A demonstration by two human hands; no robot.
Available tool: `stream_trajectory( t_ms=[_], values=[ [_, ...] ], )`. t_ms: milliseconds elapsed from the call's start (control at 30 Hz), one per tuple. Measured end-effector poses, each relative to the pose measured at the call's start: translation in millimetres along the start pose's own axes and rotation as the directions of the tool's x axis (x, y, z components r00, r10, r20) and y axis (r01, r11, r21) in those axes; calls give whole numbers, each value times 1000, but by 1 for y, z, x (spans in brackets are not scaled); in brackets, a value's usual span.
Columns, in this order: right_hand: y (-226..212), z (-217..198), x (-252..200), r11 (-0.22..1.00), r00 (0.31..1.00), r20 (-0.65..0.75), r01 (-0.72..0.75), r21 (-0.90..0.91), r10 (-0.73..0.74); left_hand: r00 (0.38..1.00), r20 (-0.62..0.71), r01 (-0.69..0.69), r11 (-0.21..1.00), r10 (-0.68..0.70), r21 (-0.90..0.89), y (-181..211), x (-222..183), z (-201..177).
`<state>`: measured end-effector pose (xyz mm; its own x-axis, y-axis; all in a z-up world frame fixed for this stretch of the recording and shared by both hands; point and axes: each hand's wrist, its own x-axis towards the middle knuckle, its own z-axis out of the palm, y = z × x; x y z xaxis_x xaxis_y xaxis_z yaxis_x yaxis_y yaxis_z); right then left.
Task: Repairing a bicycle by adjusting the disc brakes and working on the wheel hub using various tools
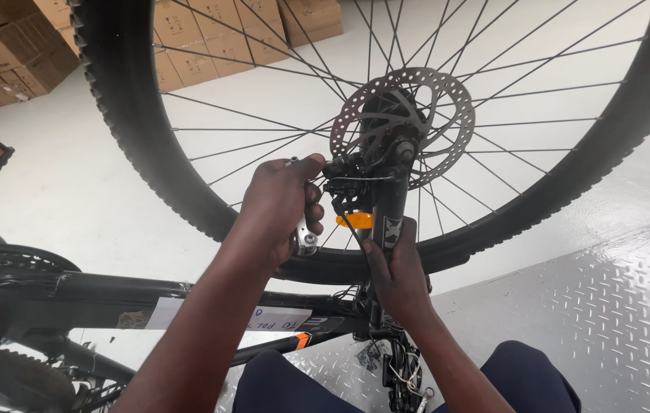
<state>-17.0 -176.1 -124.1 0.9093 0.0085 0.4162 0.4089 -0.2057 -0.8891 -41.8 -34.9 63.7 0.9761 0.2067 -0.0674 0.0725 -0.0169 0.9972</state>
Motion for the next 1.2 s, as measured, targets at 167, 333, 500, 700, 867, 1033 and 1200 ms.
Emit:
stream_trajectory(
  t_ms=[167,333,500,700,867,1033,1200],
  values=[
    [9,2,0,1000,1000,-2,16,18,-16,992,72,107,994,-105,-21,6,12,-4],
    [5,4,0,1000,1000,-3,0,7,0,973,124,198,980,-193,-29,4,24,-16],
    [5,5,1,1000,1000,-11,-7,-21,7,947,214,192,955,-241,227,43,10,-20],
    [2,6,1,1000,1000,-15,-1,-6,1,948,241,124,940,-207,319,41,25,-27],
    [9,7,0,1000,1000,-17,-7,-16,7,971,236,-26,969,-34,246,14,32,-23],
    [8,6,3,999,999,-23,-32,-26,31,964,171,-228,962,202,148,-8,17,-11],
    [8,7,4,1000,1000,-28,-14,-21,13,911,122,-401,916,395,28,-32,11,-5]
  ],
)
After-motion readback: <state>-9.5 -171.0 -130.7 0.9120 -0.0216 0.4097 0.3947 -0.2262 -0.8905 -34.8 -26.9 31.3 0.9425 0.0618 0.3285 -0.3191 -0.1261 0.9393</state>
